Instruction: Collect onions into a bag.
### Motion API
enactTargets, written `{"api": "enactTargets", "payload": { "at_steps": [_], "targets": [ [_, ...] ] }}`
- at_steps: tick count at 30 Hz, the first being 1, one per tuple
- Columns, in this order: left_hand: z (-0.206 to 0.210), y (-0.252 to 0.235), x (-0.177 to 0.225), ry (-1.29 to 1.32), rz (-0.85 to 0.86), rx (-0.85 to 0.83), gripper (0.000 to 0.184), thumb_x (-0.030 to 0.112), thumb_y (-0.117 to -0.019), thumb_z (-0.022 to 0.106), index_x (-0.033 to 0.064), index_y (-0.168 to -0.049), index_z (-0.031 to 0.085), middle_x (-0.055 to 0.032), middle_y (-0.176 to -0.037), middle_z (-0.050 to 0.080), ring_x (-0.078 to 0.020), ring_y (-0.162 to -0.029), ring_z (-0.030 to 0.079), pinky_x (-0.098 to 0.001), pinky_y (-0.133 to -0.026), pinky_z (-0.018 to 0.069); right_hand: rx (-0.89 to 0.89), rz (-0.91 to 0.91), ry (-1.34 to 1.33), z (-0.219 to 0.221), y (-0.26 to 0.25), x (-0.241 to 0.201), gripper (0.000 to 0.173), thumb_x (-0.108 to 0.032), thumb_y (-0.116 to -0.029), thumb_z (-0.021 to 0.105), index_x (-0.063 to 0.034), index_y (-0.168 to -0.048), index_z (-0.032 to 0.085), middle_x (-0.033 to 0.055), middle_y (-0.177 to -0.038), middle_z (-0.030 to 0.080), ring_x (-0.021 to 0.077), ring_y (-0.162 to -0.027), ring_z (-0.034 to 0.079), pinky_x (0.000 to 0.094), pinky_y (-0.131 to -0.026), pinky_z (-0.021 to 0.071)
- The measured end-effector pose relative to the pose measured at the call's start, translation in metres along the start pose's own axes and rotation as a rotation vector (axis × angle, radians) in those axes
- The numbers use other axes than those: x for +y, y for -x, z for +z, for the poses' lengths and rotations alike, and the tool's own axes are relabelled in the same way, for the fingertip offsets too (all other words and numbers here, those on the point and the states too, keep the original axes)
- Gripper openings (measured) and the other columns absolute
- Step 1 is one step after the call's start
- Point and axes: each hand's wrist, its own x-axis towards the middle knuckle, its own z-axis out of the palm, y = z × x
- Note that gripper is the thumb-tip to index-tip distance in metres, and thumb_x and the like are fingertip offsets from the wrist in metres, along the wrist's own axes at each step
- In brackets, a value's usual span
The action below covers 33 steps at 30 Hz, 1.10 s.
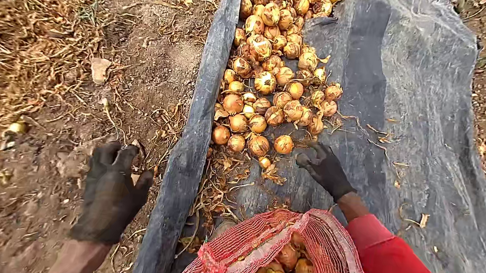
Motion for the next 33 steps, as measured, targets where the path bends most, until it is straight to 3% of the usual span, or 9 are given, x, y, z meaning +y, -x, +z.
{"api": "enactTargets", "payload": {
  "at_steps": [2,4,9,13,18,24,28,31,33],
  "targets": [
    [0.047,0.0,0.055,0.266,0.228,-0.221,0.044,0.022,-0.0927,0.073,0.0061,-0.132,0.063,-0.0168,-0.14,0.057,-0.033,-0.122,0.061,-0.0534,-0.097,0.056,-0.024,-0.08,0.143,0.049,-0.029,-0.032,0.085,-0.051,-0.0834,0.081,-0.0223,-0.155,0.046,0.0196,-0.16,0.038,0.0442,-0.147,0.036,0.064,-0.114,0.0372],
    [0.105,-0.017,0.088,0.449,0.344,-0.325,0.043,0.02,-0.0979,0.067,0.0087,-0.139,0.06,-0.0141,-0.148,0.053,-0.0277,-0.134,0.054,-0.0486,-0.109,0.0489,-0.04,-0.152,0.306,0.092,-0.041,-0.069,0.089,-0.064,-0.0782,0.077,-0.0368,-0.155,0.043,0.013,-0.163,0.037,0.0471,-0.151,0.026,0.07,-0.109,0.0388],
    [0.168,-0.1,0.071,0.043,0.253,0.005,0.054,0.042,-0.0953,0.065,0.0156,-0.142,0.059,-0.0182,-0.151,0.049,-0.0426,-0.146,0.036,-0.0625,-0.119,0.0315,0.051,-0.227,0.463,0.122,-0.03,-0.077,0.064,-0.049,-0.0851,0.077,-0.037,-0.144,0.056,0.0125,-0.149,0.055,0.0481,-0.144,0.037,0.0703,-0.095,0.0479],
    [0.15,-0.121,0.048,-0.141,0.255,0.046,0.062,0.063,-0.0827,0.071,0.0153,-0.122,0.071,-0.0159,-0.136,0.061,-0.0436,-0.135,0.047,-0.0646,-0.113,0.0356,0.018,-0.215,0.559,0.104,-0.038,-0.064,0.065,-0.059,-0.0869,0.071,-0.0376,-0.146,0.054,0.0062,-0.145,0.059,0.0414,-0.137,0.048,0.0613,-0.088,0.0535],
    [0.167,-0.097,0.045,-0.125,0.087,-0.101,0.078,0.042,-0.0822,0.077,0.0218,-0.152,0.049,-0.0228,-0.157,0.04,-0.0458,-0.143,0.041,-0.0627,-0.109,0.0442,-0.053,-0.089,0.509,0.104,-0.044,-0.07,0.077,-0.064,-0.0867,0.069,-0.0328,-0.154,0.046,0.0127,-0.151,0.054,0.0376,-0.132,0.057,0.0614,-0.09,0.0545],
    [0.173,-0.098,0.047,-0.083,0.135,-0.088,0.056,0.033,-0.086,0.075,0.0127,-0.137,0.062,-0.0233,-0.15,0.047,-0.0468,-0.139,0.043,-0.0633,-0.106,0.0454,0.04,0.036,-0.572,0.054,-0.016,-0.057,0.068,-0.03,-0.0913,0.075,-0.0276,-0.152,0.045,0.0087,-0.137,0.062,0.0231,-0.115,0.067,0.0468,-0.095,0.0592],
    [0.189,-0.066,0.031,-0.166,0.263,-0.074,0.043,0.033,-0.0969,0.063,0.0136,-0.135,0.064,-0.0222,-0.15,0.047,-0.0487,-0.136,0.046,-0.0649,-0.093,0.0524,-0.231,-0.183,-1.038,-0.02,0.092,-0.069,0.076,-0.052,-0.0924,0.07,-0.0301,-0.156,0.036,0.0066,-0.131,0.063,0.0199,-0.107,0.069,0.0395,-0.088,0.0616],
    [0.195,-0.039,0.032,-0.159,0.225,-0.038,0.045,0.031,-0.0991,0.059,0.0156,-0.142,0.059,-0.0226,-0.153,0.044,-0.0475,-0.137,0.047,-0.0628,-0.095,0.0528,-0.56,-0.443,-0.766,-0.048,0.131,-0.048,0.059,-0.059,-0.0951,0.063,-0.0058,-0.12,0.07,0.0131,-0.14,0.06,0.0246,-0.128,0.059,0.0416,-0.106,0.053],
    [0.193,-0.024,0.039,-0.101,0.173,-0.05,0.052,0.025,-0.0979,0.062,0.0146,-0.148,0.053,-0.0268,-0.157,0.038,-0.0511,-0.139,0.043,-0.0651,-0.099,0.0504,-0.331,-0.424,-0.505,-0.05,0.126,-0.034,0.047,-0.051,-0.1024,0.055,-0.0119,-0.09,0.078,0.0044,-0.121,0.071,0.0153,-0.109,0.068,0.0352,-0.092,0.06]
  ]
}}
